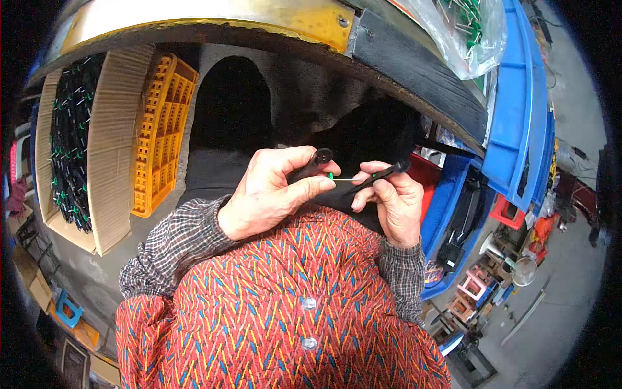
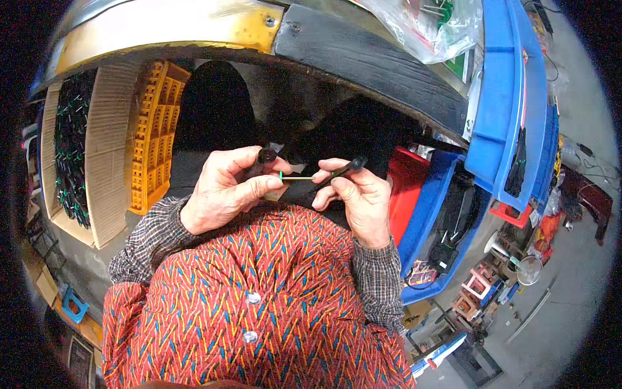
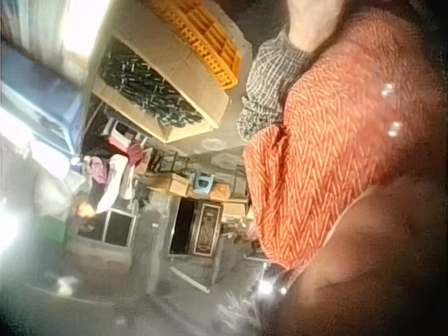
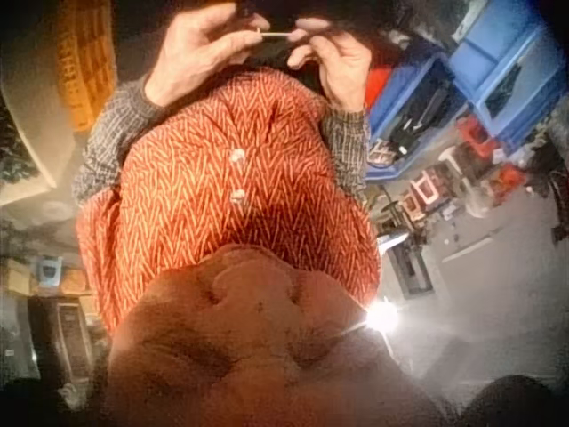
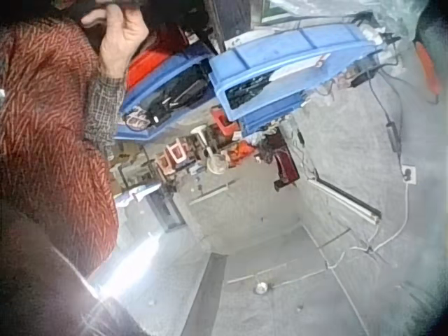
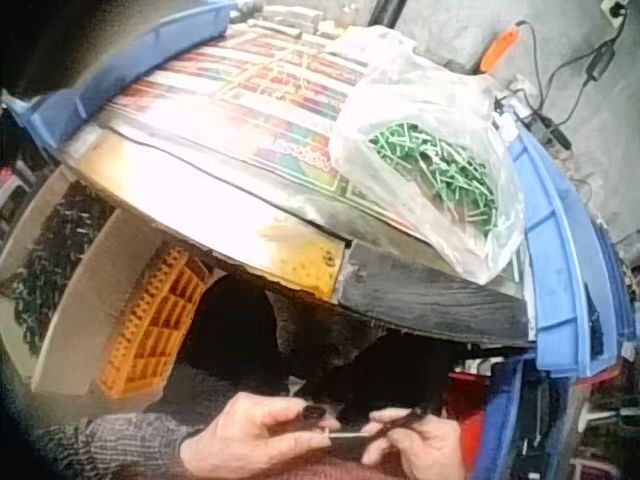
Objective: The person assembles small plastic housings by hand, inserting green pins into them.
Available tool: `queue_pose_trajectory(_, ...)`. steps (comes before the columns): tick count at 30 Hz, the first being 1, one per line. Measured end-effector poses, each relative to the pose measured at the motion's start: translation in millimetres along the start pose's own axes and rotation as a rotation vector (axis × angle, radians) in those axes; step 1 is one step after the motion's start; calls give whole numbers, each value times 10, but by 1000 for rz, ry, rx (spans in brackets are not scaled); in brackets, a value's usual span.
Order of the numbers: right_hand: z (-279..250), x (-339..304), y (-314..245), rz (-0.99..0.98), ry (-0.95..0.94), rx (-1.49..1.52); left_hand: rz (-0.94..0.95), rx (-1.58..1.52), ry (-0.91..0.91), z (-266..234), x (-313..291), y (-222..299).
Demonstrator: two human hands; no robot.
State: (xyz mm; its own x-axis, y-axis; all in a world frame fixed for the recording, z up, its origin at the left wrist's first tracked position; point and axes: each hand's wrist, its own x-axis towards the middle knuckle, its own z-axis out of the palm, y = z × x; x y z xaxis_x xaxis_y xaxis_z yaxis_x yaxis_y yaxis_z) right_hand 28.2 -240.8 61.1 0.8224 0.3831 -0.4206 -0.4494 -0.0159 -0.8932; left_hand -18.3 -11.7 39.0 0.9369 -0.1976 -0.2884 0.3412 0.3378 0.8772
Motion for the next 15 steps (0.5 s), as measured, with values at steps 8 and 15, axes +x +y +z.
queue_pose_trajectory(8, 84, -83, -95, -40, 200, -56, -17, 28, -75, -3, 55, -19)
queue_pose_trajectory(15, 4, -146, 35, -111, 97, 320, -97, 55, -124, -7, 85, 133)
